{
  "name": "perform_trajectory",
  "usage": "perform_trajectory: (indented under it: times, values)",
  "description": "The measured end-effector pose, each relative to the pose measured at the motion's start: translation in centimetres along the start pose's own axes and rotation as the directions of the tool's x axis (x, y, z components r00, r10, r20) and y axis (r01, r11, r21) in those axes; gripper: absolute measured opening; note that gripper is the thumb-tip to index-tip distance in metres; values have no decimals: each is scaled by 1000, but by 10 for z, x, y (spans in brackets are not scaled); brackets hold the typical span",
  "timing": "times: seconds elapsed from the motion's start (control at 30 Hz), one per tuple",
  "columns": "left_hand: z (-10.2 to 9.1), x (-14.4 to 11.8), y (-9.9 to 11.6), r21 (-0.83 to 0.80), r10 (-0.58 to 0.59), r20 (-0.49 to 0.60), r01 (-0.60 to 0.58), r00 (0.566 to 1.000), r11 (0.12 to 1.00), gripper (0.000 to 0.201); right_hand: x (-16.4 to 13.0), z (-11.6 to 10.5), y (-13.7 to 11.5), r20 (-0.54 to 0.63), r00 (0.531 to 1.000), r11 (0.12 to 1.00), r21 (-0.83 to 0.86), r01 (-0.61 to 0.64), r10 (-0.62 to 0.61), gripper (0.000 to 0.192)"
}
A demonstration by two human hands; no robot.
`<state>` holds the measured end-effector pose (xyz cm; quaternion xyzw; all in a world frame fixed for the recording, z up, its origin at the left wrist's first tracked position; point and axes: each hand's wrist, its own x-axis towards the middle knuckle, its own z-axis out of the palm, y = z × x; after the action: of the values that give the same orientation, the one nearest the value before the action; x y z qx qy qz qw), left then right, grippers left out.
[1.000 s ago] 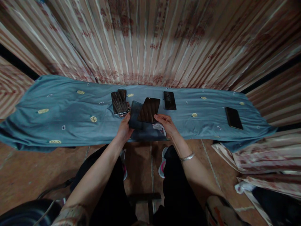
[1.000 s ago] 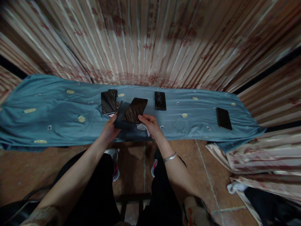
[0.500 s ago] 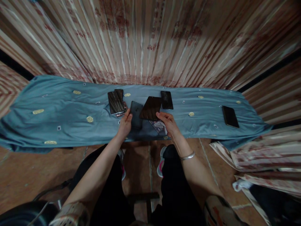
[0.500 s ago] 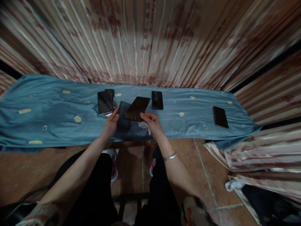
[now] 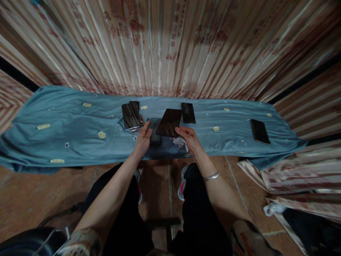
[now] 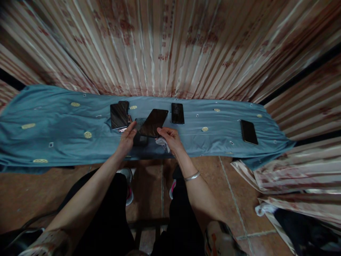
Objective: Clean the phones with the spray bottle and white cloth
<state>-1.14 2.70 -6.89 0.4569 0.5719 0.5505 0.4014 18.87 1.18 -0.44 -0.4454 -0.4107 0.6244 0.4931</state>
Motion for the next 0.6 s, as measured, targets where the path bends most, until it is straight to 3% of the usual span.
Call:
perform_trajectory:
  times: [0.07,0.13,0.23,0.33,0.47,0.6]
  values:
    - [0,-5,10,-120,-18,-29,14,999,993,31,-1,1,-1,29,999,1000,-2,-20,20,61]
    - [1,-13,21,-323,-148,27,149,989,935,24,-4,3,-2,66,997,999,3,-40,40,59]
    - [5,-25,38,-519,-319,242,400,916,755,30,-7,9,-3,132,989,998,15,-63,60,57]
    - [10,-33,52,-610,-405,373,550,834,570,40,-10,16,-1,188,978,995,14,-95,91,56]
    - [12,-35,63,-683,-442,400,583,803,441,39,-11,22,3,233,967,994,-12,-104,104,55]
    - [10,-34,65,-698,-470,372,575,801,427,40,-10,23,7,217,969,993,-26,-114,117,57]
